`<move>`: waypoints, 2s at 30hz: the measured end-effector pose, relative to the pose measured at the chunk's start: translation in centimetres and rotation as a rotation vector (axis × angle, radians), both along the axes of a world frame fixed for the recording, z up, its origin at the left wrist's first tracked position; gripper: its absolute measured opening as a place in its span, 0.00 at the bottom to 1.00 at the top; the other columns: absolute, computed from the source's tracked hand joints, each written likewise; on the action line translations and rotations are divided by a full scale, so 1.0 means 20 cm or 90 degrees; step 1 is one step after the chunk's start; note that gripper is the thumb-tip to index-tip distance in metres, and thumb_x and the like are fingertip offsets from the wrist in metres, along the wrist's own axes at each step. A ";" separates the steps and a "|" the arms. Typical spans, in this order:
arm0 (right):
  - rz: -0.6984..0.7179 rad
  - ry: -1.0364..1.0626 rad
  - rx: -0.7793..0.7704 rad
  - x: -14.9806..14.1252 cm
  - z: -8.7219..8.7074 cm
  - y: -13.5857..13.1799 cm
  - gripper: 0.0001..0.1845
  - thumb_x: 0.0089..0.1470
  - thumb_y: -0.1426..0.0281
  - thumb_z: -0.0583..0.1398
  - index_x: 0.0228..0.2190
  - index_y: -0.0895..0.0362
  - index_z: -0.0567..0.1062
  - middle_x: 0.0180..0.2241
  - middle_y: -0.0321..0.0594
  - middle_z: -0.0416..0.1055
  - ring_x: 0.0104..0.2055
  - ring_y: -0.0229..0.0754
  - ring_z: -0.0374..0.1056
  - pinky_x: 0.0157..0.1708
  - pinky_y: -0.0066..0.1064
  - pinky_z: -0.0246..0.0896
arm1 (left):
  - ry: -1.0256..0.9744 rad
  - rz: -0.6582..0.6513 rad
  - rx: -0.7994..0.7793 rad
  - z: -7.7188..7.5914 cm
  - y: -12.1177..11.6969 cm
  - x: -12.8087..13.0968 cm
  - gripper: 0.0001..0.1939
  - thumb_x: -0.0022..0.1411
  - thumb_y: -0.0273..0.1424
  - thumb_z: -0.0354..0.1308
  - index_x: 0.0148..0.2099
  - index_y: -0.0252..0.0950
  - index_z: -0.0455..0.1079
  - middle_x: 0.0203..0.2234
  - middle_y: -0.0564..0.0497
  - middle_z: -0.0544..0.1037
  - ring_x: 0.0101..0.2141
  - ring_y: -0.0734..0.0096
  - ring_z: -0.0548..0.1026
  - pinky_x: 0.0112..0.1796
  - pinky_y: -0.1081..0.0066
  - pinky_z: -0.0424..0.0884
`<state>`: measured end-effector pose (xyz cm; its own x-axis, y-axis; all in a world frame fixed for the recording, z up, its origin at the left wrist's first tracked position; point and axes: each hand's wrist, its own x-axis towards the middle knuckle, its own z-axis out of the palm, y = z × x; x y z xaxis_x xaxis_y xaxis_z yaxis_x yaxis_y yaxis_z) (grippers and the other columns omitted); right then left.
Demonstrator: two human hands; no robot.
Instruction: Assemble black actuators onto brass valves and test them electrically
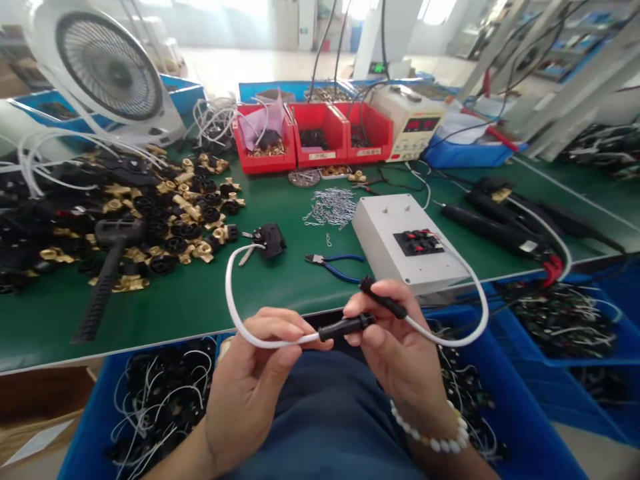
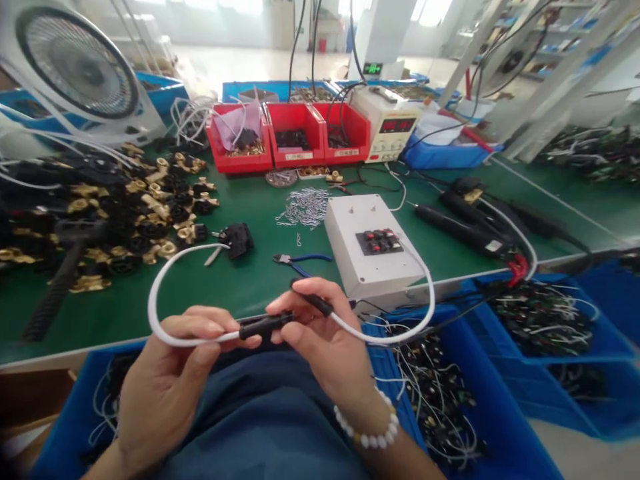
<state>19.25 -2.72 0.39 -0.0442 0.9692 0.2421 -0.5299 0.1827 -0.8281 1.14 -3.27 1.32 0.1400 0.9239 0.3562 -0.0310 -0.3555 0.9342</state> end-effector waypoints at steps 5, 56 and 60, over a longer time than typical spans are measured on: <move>-0.034 -0.047 0.017 -0.02 -0.02 0.01 0.18 0.62 0.75 0.66 0.49 0.43 0.76 0.42 0.29 0.79 0.43 0.28 0.75 0.42 0.16 0.73 | 0.311 -0.273 0.139 0.10 0.00 -0.21 0.09 0.67 0.30 0.62 0.48 0.46 0.74 0.33 0.56 0.84 0.32 0.71 0.83 0.35 0.79 0.80; -0.075 -0.273 -0.139 0.05 -0.16 -0.04 0.20 0.63 0.51 0.61 0.37 0.56 0.76 0.23 0.33 0.70 0.24 0.34 0.67 0.28 0.26 0.65 | 0.553 -0.026 0.233 -0.01 0.05 -0.02 0.05 0.71 0.30 0.56 0.42 0.37 0.72 0.31 0.52 0.80 0.30 0.69 0.79 0.30 0.71 0.75; 0.220 -0.500 -0.232 0.19 -0.22 -0.10 0.31 0.65 0.45 0.54 0.32 0.59 0.79 0.22 0.39 0.74 0.22 0.37 0.69 0.23 0.26 0.65 | 0.615 -0.002 0.195 -0.06 0.15 -0.07 0.11 0.72 0.38 0.55 0.43 0.38 0.73 0.36 0.49 0.80 0.36 0.63 0.79 0.35 0.67 0.76</move>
